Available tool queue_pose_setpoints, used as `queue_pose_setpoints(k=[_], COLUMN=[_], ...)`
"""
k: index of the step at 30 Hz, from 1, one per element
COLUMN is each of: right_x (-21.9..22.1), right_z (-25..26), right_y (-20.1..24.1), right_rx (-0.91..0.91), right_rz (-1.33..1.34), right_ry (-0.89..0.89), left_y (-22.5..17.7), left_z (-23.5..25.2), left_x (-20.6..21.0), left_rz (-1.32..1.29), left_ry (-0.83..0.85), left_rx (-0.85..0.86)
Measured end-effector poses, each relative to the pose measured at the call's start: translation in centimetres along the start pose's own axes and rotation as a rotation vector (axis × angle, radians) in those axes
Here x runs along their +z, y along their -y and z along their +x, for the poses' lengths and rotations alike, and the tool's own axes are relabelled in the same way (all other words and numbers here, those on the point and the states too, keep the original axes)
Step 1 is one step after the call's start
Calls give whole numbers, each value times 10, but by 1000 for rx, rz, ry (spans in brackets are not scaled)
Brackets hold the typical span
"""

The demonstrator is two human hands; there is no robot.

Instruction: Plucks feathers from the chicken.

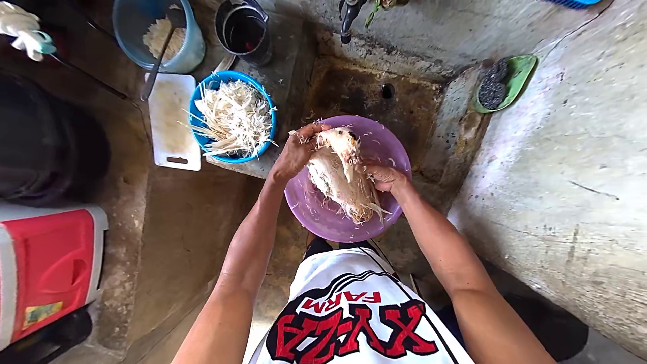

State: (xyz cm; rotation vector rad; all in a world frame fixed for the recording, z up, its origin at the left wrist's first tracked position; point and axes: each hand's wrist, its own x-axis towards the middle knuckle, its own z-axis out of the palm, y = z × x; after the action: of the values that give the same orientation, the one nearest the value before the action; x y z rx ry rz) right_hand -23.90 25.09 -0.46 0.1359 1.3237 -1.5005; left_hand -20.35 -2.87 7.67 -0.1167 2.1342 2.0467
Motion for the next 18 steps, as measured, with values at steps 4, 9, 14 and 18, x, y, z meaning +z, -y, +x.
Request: queue_pose_setpoints(k=[4, 9, 14, 18], right_x=[2, 1, 19, 52], right_z=[-12, -36, -59, -95], right_y=[2, -2, -19, -27], right_rx=[-67, -193, -345, -367], right_rz=[207, 88, 41, 71], right_ry=[-172, -316, -353, -452], left_y=[-12, 4, 9, 7], left_z=[2, 2, -26, -69], left_x=[1, -3, 9, 49], left_rz=[-141, 321, 645, 532], left_ry=[113, 239, 243, -63], left_rx=[100, 183, 80, -6])
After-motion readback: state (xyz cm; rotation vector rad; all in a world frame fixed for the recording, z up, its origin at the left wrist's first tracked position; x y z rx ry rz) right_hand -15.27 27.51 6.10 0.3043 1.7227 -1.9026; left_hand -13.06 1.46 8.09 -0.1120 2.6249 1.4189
